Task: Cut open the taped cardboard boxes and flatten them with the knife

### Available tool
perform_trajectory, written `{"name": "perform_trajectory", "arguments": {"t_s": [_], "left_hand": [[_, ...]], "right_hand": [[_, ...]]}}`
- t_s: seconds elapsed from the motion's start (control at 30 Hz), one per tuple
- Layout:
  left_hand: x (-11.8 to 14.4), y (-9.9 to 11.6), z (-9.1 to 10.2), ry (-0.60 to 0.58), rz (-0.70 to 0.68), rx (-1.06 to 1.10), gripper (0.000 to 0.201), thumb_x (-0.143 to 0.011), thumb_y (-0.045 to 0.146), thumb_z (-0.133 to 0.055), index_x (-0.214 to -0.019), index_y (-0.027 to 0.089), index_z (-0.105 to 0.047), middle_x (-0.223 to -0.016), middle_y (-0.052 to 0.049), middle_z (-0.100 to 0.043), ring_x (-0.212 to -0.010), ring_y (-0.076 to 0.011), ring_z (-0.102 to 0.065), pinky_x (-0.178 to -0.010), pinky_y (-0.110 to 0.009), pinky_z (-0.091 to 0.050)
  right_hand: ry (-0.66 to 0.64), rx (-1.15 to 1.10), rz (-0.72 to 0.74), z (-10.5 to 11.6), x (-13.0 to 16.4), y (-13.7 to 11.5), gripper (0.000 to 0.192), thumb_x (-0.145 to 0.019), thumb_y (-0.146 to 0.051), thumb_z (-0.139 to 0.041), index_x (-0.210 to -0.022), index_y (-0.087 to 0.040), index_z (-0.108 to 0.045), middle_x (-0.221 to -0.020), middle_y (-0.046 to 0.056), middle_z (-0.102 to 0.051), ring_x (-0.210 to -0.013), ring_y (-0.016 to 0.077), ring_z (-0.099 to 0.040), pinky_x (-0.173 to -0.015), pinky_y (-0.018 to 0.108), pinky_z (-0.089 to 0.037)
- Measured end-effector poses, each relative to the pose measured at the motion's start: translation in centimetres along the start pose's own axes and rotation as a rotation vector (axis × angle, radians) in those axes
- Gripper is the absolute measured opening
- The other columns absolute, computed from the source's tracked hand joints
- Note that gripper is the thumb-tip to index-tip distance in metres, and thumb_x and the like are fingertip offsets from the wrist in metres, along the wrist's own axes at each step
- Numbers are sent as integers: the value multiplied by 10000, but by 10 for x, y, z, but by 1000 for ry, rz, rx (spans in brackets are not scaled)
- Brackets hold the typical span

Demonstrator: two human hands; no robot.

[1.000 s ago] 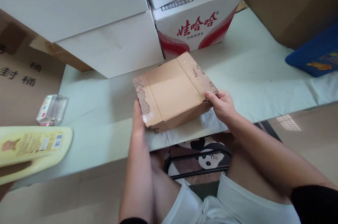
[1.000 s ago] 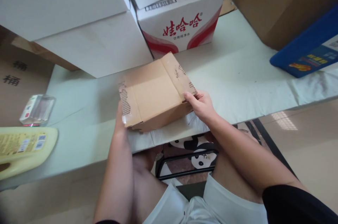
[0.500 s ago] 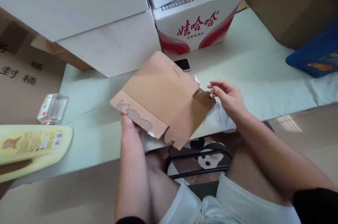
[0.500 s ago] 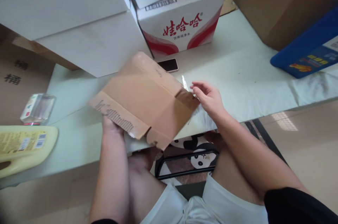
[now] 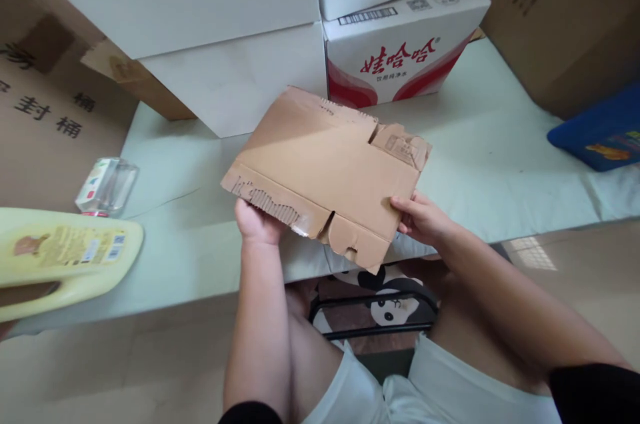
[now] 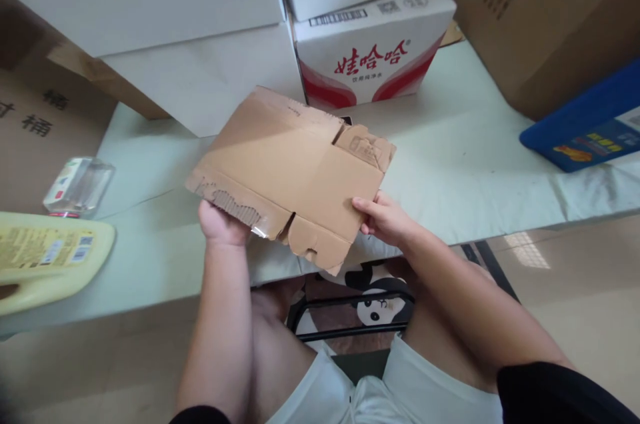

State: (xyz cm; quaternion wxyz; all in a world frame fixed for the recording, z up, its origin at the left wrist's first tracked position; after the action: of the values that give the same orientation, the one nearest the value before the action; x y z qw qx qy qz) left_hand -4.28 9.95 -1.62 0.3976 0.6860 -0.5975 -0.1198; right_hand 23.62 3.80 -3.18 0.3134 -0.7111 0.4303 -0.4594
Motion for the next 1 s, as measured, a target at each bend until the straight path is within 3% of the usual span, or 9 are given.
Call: {"name": "perform_trajectory", "arguments": {"t_s": [0.13,0.33,0.47,0.53,0.63,0.7,0.77,0.87,1.0], "left_hand": [[1,3,5,-32,115,26,406,-932,387,-365,-1004,194,-715,-959,-94,-769,-900,-209,-734,-747,-326,-590],[4,3,9,-22,196,26,306,-879,382,-460,-872,177,-688,-756,-30,-715,-614,-156,-691,-583,-285,-557],[5,-2,4,1,179,-3,246,-820,362,-513,-817,174,-670,-689,-11,-669,-564,-145,-658,-559,-281,-547],[4,-5,2,23,158,-26,217,-785,360,-548,-802,176,-662,-675,-4,-650,-550,-139,-644,-554,-276,-541],[4,-10,0,55,147,-58,204,-763,357,-558,-785,176,-652,-666,-8,-635,-543,-135,-628,-550,-270,-532],[3,-13,-2,64,154,-86,202,-762,352,-549,-773,174,-646,-664,-19,-634,-545,-139,-622,-545,-271,-529],[1,-13,-4,74,157,-111,197,-755,349,-552,-764,174,-641,-658,-23,-629,-544,-140,-616,-540,-268,-526],[-3,-12,-5,99,150,-122,194,-743,348,-557,-756,173,-641,-648,-20,-616,-539,-135,-611,-537,-259,-524],[-5,-9,-8,103,148,-114,208,-761,337,-524,-753,169,-647,-652,-27,-620,-538,-134,-601,-538,-266,-529]], "right_hand": [[259,-7,93,22,30,-17,549,-495,-578,-903,-642,-200,-532,-442,-84,-439,-301,22,-301,-280,165,-234],[934,122,346,130,136,-48,434,-461,-380,-892,-604,-219,-515,-532,-51,-512,-403,70,-438,-321,179,-355],[1274,569,339,180,174,-85,175,-669,-255,-701,-552,-210,-580,-545,23,-559,-450,136,-517,-403,285,-440],[1335,702,282,194,159,-112,197,-736,-221,-656,-556,-201,-577,-553,40,-563,-463,142,-533,-443,314,-447],[1267,770,256,207,95,-164,238,-831,-225,-631,-601,-195,-579,-663,97,-609,-541,96,-555,-491,291,-416],[1162,715,246,215,38,-192,119,-900,-230,-575,-834,-167,-651,-876,154,-688,-623,64,-609,-571,254,-466],[1077,673,201,224,-15,-207,201,-932,-190,-532,-1087,-114,-634,-1037,209,-700,-661,43,-639,-641,235,-500],[993,710,132,233,-66,-204,320,-952,-164,-483,-1242,-63,-573,-1104,238,-698,-691,52,-659,-701,243,-529],[900,941,61,238,-84,-175,264,-899,-183,-558,-1130,-99,-652,-1082,189,-720,-854,169,-700,-845,366,-561]]}}
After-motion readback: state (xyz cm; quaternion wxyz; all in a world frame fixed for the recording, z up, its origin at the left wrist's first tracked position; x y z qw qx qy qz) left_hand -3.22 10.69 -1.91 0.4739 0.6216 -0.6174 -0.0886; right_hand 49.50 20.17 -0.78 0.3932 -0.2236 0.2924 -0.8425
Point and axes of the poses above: each hand's wrist, its own x-axis away from the middle knuckle, its own z-axis out of the back of the hand, y = z × x, the point moved 7 cm from there along -x, towards the middle knuckle
